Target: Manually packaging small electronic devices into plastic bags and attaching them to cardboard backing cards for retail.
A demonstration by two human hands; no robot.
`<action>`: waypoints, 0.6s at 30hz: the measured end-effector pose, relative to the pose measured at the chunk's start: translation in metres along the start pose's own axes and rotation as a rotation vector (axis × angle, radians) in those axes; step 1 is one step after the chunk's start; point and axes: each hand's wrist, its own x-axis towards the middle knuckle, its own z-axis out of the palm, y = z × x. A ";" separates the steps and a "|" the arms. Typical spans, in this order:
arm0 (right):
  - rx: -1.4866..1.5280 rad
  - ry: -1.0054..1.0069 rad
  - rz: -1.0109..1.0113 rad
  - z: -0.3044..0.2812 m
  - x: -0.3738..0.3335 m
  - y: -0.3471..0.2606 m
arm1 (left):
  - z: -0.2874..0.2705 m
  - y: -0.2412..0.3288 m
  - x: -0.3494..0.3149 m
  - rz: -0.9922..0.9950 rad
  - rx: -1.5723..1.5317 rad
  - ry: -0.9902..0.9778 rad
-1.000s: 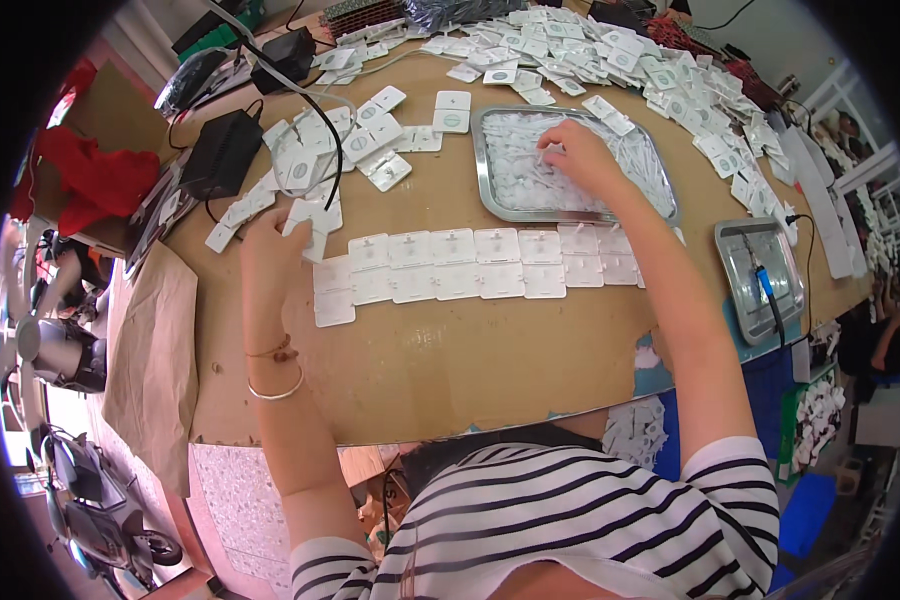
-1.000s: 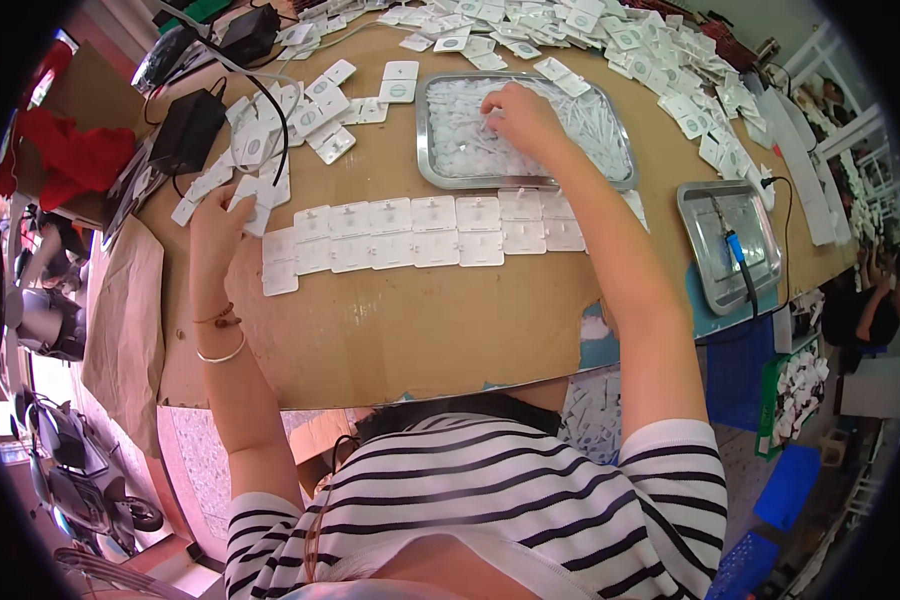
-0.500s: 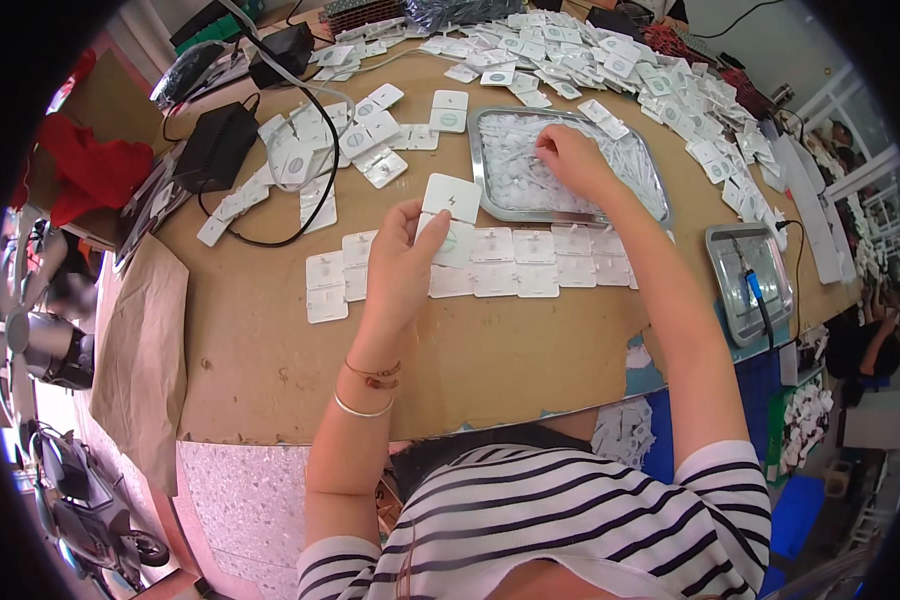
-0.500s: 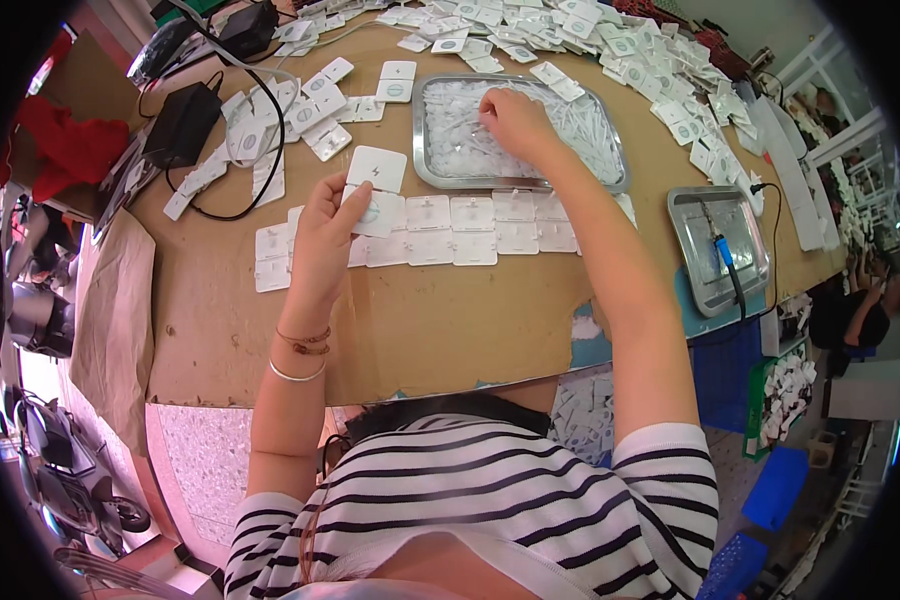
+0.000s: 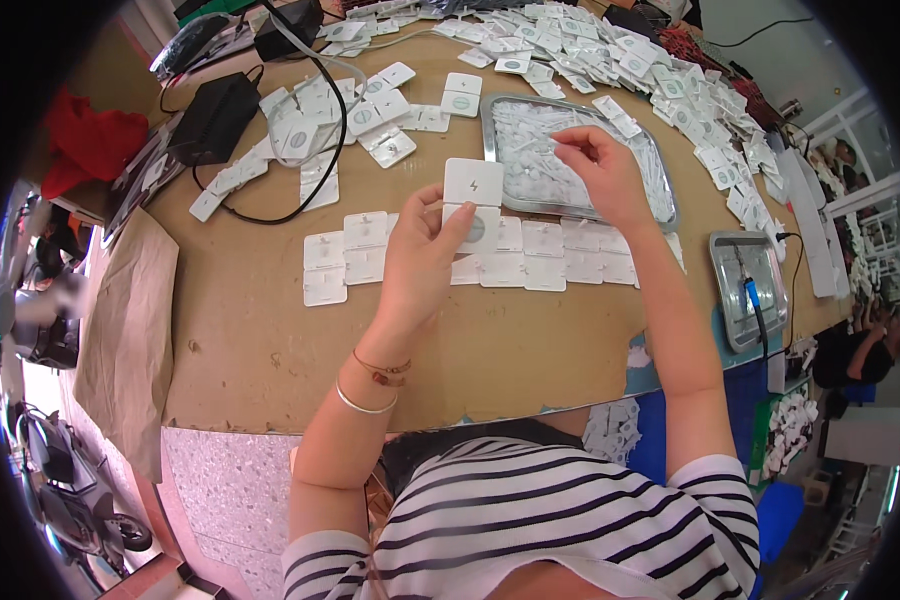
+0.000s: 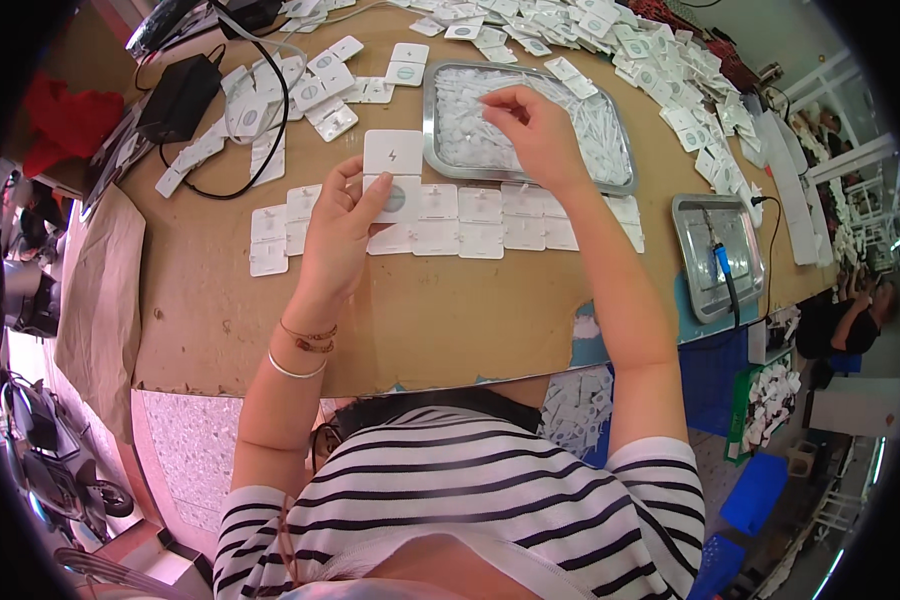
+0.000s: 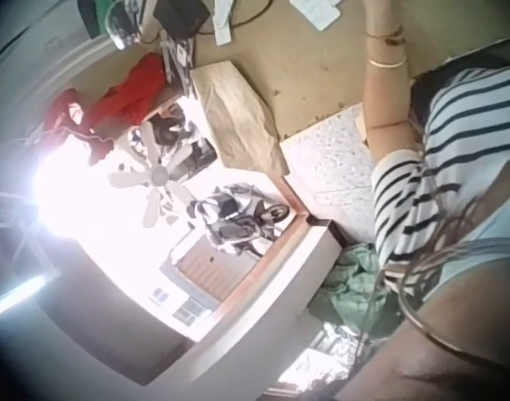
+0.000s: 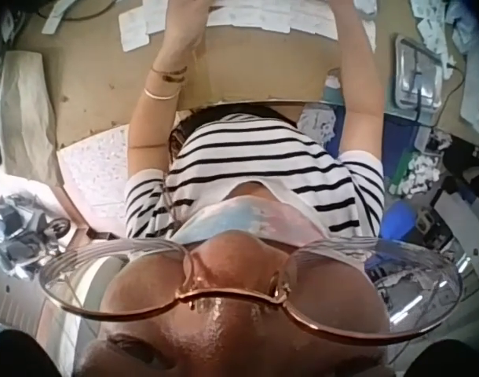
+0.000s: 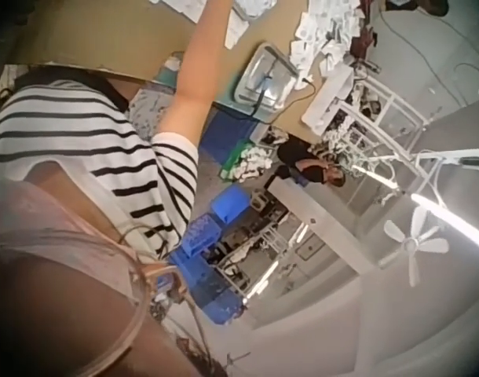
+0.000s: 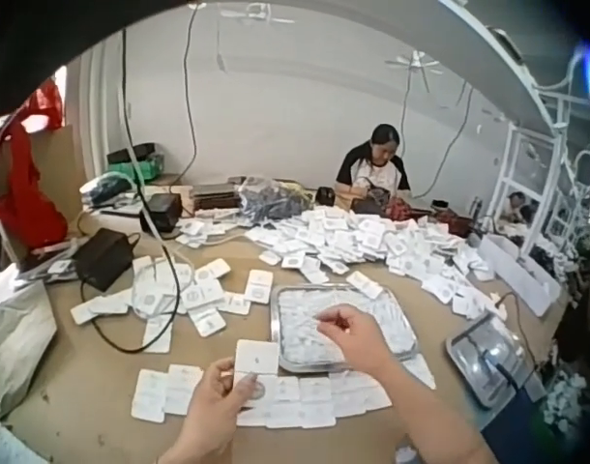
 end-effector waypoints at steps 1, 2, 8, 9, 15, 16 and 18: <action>0.216 -0.003 0.043 0.003 -0.012 -0.012 | 0.003 -0.001 -0.001 -0.013 -0.008 -0.020; 0.217 -0.012 0.047 0.008 -0.026 -0.025 | 0.004 -0.003 -0.001 -0.018 -0.011 -0.012; 0.118 0.030 -0.187 0.037 -0.067 -0.057 | 0.006 -0.010 -0.003 0.007 -0.036 -0.169; 0.142 0.036 -0.144 0.039 -0.069 -0.057 | 0.006 -0.012 -0.003 0.008 -0.009 -0.170; 0.132 -0.079 0.092 0.033 -0.068 -0.061 | 0.008 -0.014 -0.005 0.053 0.040 -0.131; 0.119 -0.125 0.244 0.032 -0.068 -0.061 | 0.008 -0.016 -0.004 0.079 0.078 -0.109; 0.281 -0.101 0.295 0.033 -0.066 -0.054 | 0.009 -0.012 -0.005 0.050 0.008 -0.111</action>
